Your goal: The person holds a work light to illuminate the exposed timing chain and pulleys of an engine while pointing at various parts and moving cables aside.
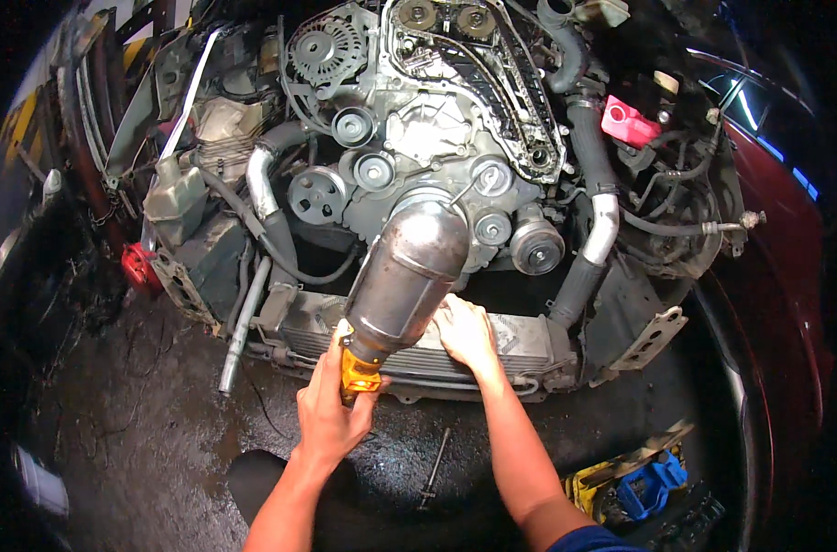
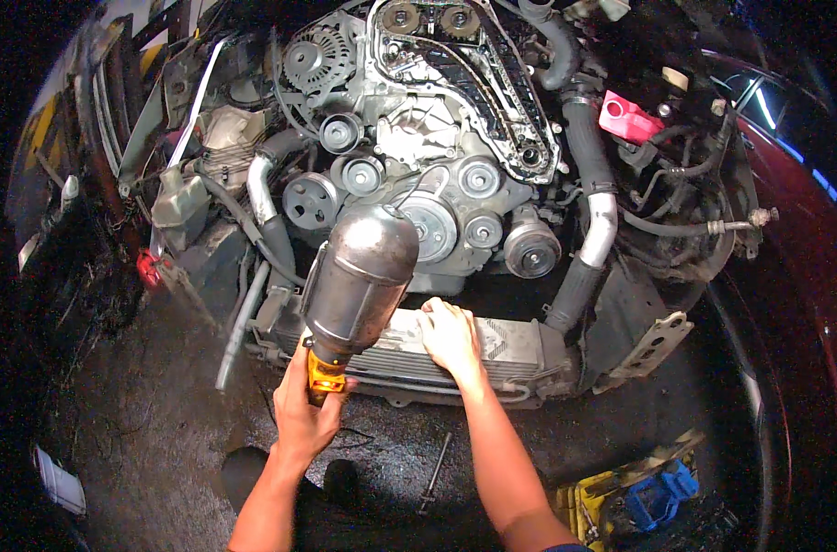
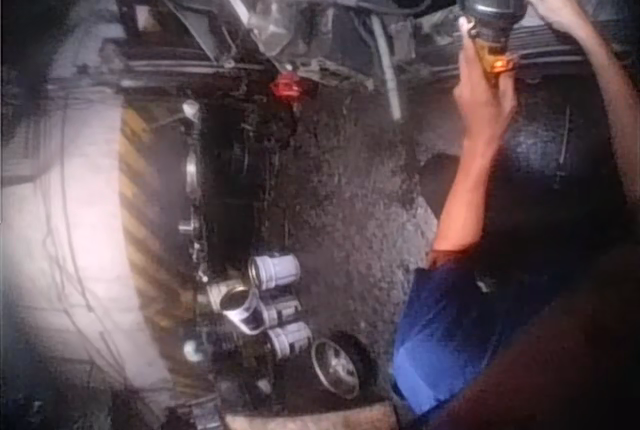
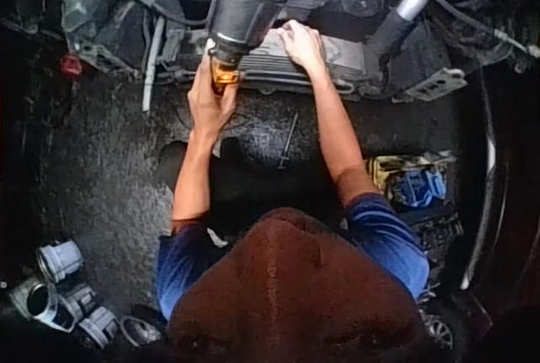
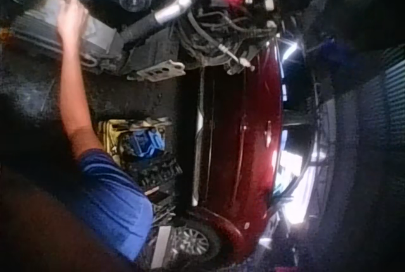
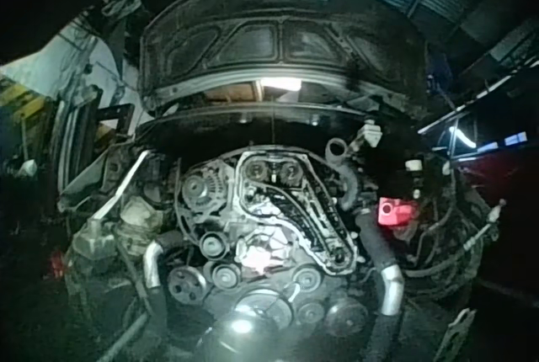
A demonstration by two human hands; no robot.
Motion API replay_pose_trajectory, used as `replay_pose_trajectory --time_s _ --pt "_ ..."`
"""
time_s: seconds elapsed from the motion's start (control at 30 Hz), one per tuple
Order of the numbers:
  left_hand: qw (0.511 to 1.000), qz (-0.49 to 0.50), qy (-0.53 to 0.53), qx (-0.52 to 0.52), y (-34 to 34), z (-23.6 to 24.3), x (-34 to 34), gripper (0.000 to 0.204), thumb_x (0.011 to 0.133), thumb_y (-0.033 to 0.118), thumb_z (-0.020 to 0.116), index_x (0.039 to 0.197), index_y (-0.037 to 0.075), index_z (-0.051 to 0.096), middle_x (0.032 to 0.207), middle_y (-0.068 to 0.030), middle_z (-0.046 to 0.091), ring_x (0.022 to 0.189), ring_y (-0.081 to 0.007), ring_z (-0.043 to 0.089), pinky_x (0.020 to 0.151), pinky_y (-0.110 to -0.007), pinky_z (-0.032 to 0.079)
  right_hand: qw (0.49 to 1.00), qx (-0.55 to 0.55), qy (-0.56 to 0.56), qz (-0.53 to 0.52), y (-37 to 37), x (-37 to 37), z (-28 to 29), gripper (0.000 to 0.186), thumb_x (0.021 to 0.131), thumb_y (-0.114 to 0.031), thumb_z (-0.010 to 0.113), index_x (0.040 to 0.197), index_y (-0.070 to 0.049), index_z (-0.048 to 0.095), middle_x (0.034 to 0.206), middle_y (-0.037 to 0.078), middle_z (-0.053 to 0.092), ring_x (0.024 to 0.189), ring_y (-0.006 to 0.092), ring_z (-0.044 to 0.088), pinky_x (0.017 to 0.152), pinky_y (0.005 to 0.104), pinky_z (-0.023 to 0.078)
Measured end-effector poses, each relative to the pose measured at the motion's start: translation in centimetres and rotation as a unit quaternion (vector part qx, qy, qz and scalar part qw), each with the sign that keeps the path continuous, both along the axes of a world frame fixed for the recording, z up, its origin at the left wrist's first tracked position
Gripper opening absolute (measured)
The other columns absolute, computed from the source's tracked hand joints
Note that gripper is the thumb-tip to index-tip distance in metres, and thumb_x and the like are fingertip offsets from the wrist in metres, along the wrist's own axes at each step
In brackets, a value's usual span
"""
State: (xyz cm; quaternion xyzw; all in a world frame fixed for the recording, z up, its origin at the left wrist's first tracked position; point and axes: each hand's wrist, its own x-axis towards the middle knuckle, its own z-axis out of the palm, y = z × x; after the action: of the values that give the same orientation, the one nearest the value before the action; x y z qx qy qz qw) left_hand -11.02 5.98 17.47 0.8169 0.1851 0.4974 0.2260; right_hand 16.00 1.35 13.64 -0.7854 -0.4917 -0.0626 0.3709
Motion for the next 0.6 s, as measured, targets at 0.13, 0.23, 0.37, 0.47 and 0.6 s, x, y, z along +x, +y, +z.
replay_pose_trajectory --time_s 0.13,0.23,0.37,0.47,0.6 --pt "1.000 0.002 -0.023 0.003 -0.07 0.17 0.03 0.078 0.083 0.007 0.084 0.148 -0.005 0.044 0.116 -0.0246 0.068 0.100 -0.0342 0.072 0.086 -0.038 0.056 1.000 -0.006 0.010 -0.004 0.08 0.08 0.04 0.028 0.098 -0.030 0.062 0.104 -0.004 0.068 0.101 0.016 0.074 0.102 0.0356 0.068 0.094 0.0468 0.049" --pt "1.000 0.008 -0.024 -0.006 0.06 0.09 0.01 0.076 0.083 0.007 0.084 0.147 -0.006 0.044 0.116 -0.0236 0.069 0.101 -0.0326 0.072 0.087 -0.038 0.055 1.000 -0.003 0.003 -0.005 0.03 0.14 -0.06 0.028 0.098 -0.030 0.062 0.104 -0.003 0.068 0.101 0.018 0.074 0.101 0.0364 0.068 0.093 0.0471 0.050" --pt "0.999 0.013 -0.029 -0.024 -0.18 0.28 0.03 0.073 0.084 0.008 0.084 0.145 -0.006 0.045 0.115 -0.0226 0.069 0.100 -0.0309 0.072 0.087 -0.037 0.055 1.000 -0.016 0.020 -0.008 -0.11 0.09 0.06 0.029 0.098 -0.031 0.062 0.106 -0.004 0.068 0.104 0.017 0.073 0.105 0.0350 0.067 0.096 0.0459 0.048" --pt "0.999 0.022 -0.036 -0.019 -0.04 0.30 -0.20 0.072 0.085 0.008 0.083 0.144 -0.006 0.045 0.115 -0.0221 0.069 0.099 -0.0302 0.071 0.087 -0.037 0.055 0.999 -0.033 0.031 -0.011 -0.09 -0.46 0.61 0.029 0.098 -0.031 0.061 0.107 -0.004 0.068 0.107 0.016 0.073 0.108 0.0340 0.066 0.099 0.0452 0.046" --pt "0.999 0.021 -0.045 -0.015 0.20 0.24 -0.31 0.080 0.082 0.009 0.085 0.149 -0.004 0.043 0.118 -0.0263 0.068 0.101 -0.0392 0.073 0.084 -0.041 0.057 0.999 -0.034 0.023 -0.023 -0.20 -0.43 0.61 0.029 0.099 -0.031 0.060 0.107 -0.004 0.068 0.108 0.015 0.073 0.110 0.0335 0.065 0.100 0.0449 0.044"
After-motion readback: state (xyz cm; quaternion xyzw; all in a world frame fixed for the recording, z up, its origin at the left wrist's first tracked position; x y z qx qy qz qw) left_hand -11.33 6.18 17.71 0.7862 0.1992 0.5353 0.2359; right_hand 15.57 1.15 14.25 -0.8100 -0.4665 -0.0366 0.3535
